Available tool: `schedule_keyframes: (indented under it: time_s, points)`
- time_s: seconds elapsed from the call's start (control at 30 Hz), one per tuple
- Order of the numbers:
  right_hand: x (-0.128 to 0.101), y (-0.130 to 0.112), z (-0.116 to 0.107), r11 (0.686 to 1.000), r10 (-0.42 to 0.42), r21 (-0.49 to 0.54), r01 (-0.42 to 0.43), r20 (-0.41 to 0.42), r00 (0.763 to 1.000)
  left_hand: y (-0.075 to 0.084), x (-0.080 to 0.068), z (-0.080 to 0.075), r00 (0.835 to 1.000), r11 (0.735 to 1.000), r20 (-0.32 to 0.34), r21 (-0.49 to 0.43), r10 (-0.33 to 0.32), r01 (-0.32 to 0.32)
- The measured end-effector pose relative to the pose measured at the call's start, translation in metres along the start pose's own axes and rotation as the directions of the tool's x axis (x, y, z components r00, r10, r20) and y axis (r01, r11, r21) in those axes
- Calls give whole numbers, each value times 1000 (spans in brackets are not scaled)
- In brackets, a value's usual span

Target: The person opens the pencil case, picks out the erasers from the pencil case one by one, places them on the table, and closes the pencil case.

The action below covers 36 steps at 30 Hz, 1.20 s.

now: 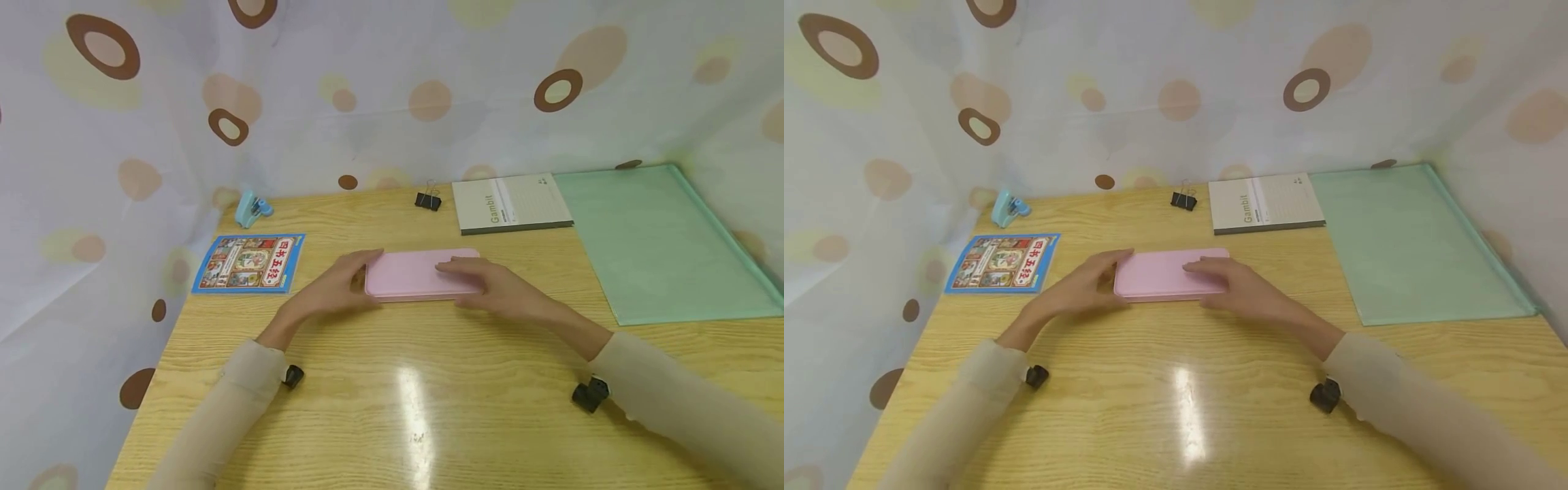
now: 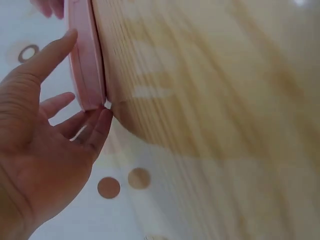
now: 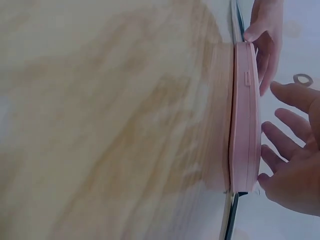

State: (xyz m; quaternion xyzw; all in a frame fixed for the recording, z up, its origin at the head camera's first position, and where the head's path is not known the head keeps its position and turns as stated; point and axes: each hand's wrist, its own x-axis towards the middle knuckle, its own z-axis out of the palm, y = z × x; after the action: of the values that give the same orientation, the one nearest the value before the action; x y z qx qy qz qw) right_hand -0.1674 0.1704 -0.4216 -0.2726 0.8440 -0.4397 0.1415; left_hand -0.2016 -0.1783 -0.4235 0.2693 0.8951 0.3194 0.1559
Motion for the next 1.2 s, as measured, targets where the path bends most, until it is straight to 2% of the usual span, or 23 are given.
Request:
schedule_keyframes:
  time_s: [0.23, 0.5, 0.7, 0.87, 1.2]
  points:
    - [21, -6, 13, 990, -98, -95, 101, 35, 995, 11, 9, 4, 999, 992, 21, 117, -44, 41]
    - [30, -9, 16, 988, -81, -130, 83, 23, 996, 11, 14, 0, 999, 976, 30, 216, -36, 28]
    - [34, -8, 17, 987, -84, -141, 78, -37, 996, 9, 19, -6, 997, 978, 63, 206, -38, 25]
    - [38, -6, 19, 969, -135, -220, 113, -91, 987, 8, 24, -11, 996, 982, 78, 189, -45, 29]
    - [41, -5, 21, 947, -166, -296, 126, -113, 980, 6, 27, -19, 994, 988, 102, 152, -43, 27]
